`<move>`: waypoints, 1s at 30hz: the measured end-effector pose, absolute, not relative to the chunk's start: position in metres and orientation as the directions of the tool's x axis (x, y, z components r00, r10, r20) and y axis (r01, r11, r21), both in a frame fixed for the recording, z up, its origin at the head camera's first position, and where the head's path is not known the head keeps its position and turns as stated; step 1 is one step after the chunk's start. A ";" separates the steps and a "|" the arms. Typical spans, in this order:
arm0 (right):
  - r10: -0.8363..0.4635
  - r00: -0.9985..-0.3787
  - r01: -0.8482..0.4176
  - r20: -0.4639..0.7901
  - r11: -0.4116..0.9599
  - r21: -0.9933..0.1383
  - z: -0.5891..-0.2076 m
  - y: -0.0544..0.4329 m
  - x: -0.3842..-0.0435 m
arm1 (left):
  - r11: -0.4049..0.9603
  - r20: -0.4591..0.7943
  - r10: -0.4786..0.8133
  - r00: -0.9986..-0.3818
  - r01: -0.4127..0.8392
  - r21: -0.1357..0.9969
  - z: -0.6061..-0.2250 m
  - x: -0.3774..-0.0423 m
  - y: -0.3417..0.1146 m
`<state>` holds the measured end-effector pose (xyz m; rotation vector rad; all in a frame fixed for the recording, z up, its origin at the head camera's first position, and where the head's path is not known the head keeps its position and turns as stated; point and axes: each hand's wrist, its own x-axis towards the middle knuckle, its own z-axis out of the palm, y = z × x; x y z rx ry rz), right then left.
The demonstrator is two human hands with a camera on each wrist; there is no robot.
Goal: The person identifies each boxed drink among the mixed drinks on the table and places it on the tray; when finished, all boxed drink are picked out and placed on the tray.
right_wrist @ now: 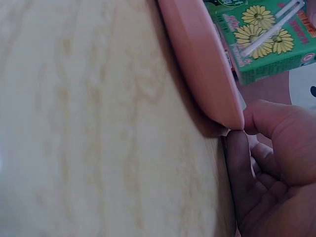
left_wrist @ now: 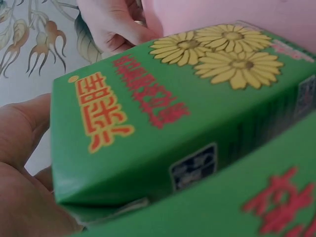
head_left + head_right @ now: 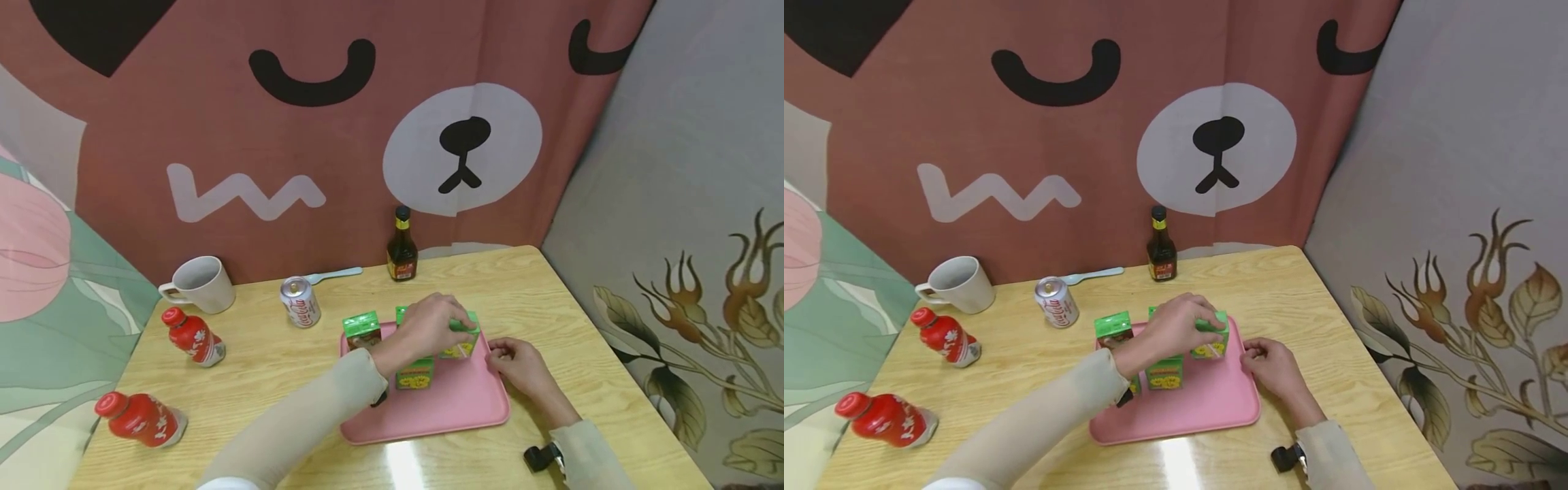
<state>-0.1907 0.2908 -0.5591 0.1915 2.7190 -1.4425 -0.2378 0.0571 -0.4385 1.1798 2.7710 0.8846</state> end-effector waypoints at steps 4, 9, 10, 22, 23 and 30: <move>0.069 -0.991 0.130 -0.110 0.552 -0.824 -0.559 0.289 -0.190 | 0.574 0.186 0.671 -0.718 0.661 0.483 -0.442 -0.236 0.057; 0.074 -0.989 0.145 -0.124 0.535 -0.832 -0.557 0.286 -0.189 | 0.589 0.165 0.687 -0.708 0.675 0.443 -0.442 -0.235 0.059; 0.073 -0.990 0.144 -0.124 0.537 -0.831 -0.557 0.286 -0.189 | 0.593 0.158 0.689 -0.707 0.676 0.437 -0.442 -0.234 0.059; 0.060 -0.993 0.118 -0.102 0.535 -0.837 -0.556 0.282 -0.190 | 0.613 0.111 0.697 -0.709 0.668 0.421 -0.446 -0.232 0.062; 0.055 -0.993 0.117 -0.104 0.532 -0.838 -0.556 0.283 -0.190 | 0.619 0.105 0.694 -0.712 0.665 0.418 -0.446 -0.232 0.063; -0.032 -0.989 0.102 -0.143 0.544 -0.833 -0.545 0.288 -0.191 | 0.640 0.095 0.689 -0.718 0.665 0.386 -0.446 -0.230 0.066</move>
